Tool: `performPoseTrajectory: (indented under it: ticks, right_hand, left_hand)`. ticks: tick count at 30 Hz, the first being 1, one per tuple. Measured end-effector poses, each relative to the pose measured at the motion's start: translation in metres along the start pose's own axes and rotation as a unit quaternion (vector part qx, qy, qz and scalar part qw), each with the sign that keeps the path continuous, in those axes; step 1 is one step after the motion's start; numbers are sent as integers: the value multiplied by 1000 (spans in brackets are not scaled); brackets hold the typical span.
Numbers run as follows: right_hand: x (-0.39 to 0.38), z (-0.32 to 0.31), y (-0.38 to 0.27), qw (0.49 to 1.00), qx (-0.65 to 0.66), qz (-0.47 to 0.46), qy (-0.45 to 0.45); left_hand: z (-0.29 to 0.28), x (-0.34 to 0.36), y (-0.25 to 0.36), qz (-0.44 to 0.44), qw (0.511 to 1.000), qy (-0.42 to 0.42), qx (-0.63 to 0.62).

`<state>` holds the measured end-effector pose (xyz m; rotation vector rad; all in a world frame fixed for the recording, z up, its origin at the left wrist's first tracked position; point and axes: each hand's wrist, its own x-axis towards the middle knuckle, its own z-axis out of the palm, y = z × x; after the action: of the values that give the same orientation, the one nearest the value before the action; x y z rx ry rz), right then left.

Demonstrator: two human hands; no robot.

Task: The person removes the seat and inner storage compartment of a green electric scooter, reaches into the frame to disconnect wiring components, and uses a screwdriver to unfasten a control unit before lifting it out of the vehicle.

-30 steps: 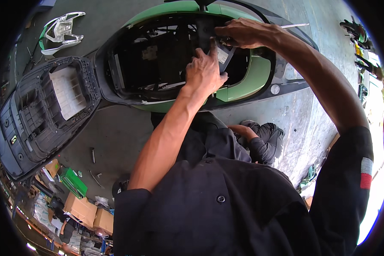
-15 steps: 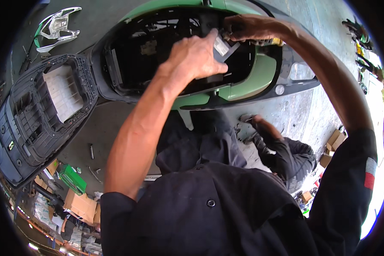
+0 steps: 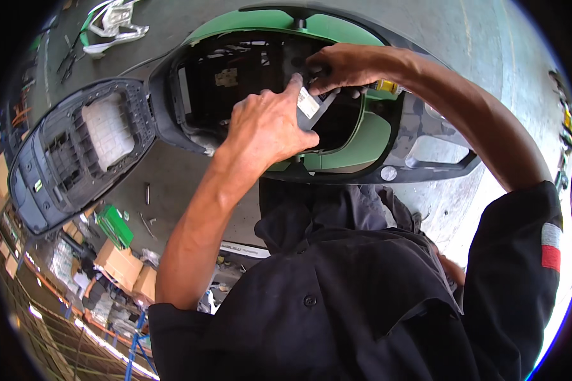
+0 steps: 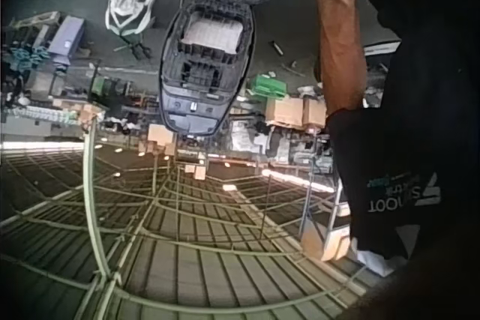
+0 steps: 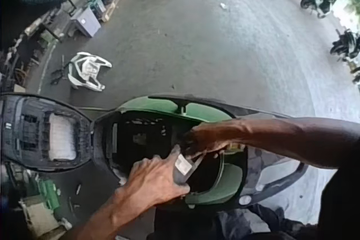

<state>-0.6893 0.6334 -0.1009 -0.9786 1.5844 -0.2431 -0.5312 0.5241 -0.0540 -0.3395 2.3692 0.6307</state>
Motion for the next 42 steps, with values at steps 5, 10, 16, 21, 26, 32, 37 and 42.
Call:
performPoseTrajectory:
  ticks: [5, 10, 16, 21, 26, 32, 37, 42]
  right_hand:
    - [13, 0, 2, 999, -31, -39, -15]
    - [19, 3, 14, 980, -127, -152, 24]
    - [25, 1, 23, 978, -139, -154, -3]
    - [30, 1, 25, 975, -131, -176, -25]
    - [27, 3, 17, 965, -173, -197, 4]
    - [20, -1, 7, 945, -311, -86, -55]
    - [30, 0, 13, 955, -213, -205, -15]
    - [45, -8, 25, 946, -205, -241, -68]
  left_hand:
    - [21, 1, -2, 9, 999, 39, 11]
    - [51, 13, 2, 7, 997, 9, -78]
    - [61, 21, 0, 1, 995, 4, -101]
    - [67, 25, 2, -5, 994, 23, -106]
    - [78, 20, 1, -14, 992, 49, -118]
    - [84, 16, 3, -22, 989, 80, -126]
    - [85, 18, 2, -29, 988, 87, -125]
    - [92, 24, 2, -21, 987, 92, -127]
